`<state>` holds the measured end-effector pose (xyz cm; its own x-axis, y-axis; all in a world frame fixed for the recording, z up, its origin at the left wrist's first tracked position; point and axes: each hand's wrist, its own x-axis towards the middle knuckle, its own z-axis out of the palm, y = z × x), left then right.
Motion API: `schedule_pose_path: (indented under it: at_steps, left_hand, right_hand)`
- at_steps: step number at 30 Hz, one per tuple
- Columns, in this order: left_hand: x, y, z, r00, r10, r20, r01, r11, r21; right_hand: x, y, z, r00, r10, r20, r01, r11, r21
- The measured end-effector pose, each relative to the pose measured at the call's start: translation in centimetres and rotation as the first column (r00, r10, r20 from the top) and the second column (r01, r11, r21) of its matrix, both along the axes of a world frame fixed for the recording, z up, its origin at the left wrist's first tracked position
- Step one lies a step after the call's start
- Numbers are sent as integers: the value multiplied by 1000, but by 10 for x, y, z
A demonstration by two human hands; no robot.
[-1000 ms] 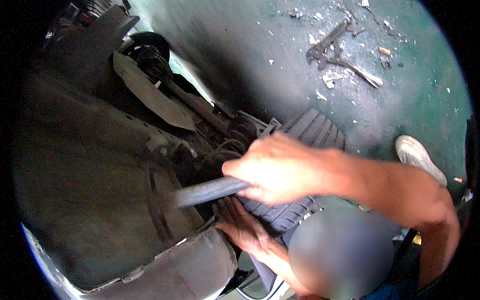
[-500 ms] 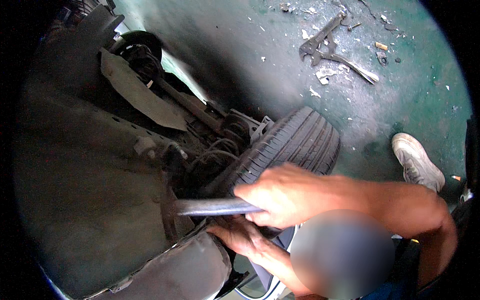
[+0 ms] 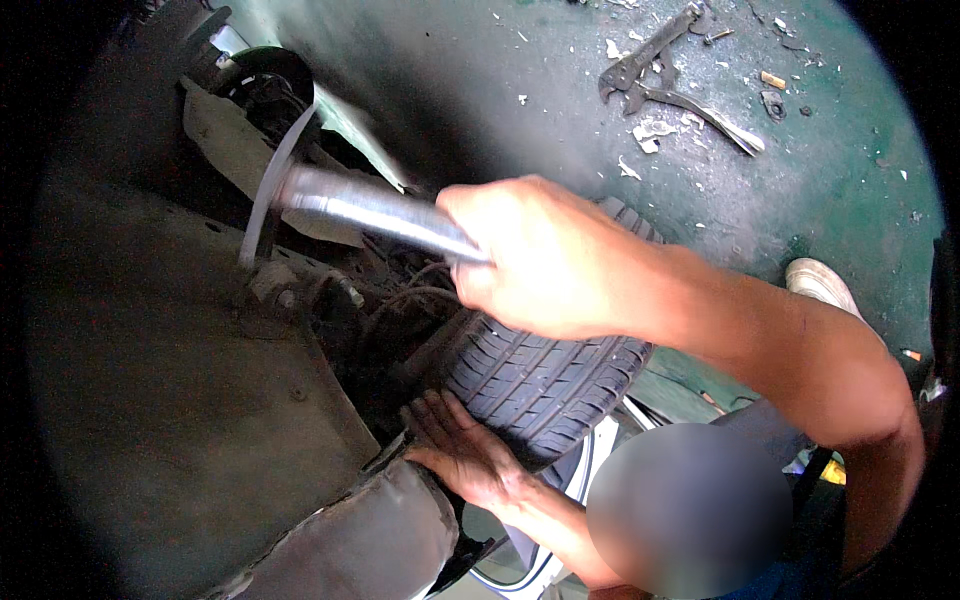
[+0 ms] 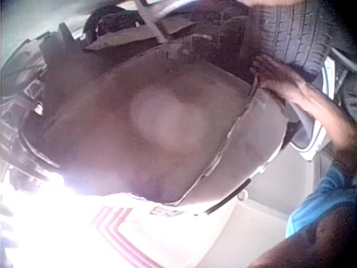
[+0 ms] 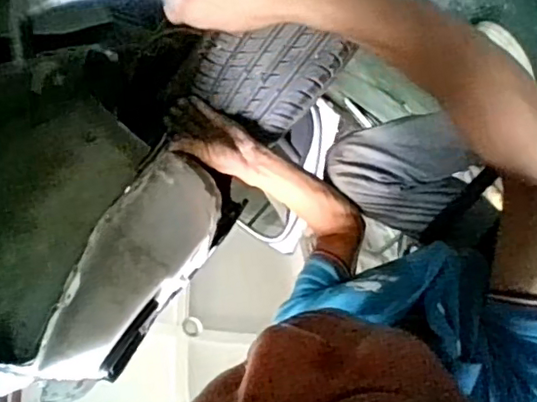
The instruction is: The person welds the rear quarter panel of a white car, then uses a hammer and chisel to shape and remove metal. They also use pliers to pull out fasteners and a hammer to tap the wheel well area.
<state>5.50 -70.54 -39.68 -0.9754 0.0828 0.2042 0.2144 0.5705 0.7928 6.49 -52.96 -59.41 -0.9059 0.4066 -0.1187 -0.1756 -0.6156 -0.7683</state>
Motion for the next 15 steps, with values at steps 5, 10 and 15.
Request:
schedule_pose_path:
  at_steps: [5, 10, 15]
  left_hand:
    - [5, 4, 1, 997, 72, -42, -68, 995, 76]
    - [4, 7, -4, 1000, 24, -12, -23, 999, 41]
    - [-4, -11, 6, 1000, 23, 13, -25, 993, 117]
  right_hand:
    - [21, -15, 6, 870, 283, -405, -168, 940, 297]
    - [2, -12, 2, 993, 108, -55, -93, 969, 228]
    - [18, -31, 14, 880, 326, -346, -276, 943, 187]
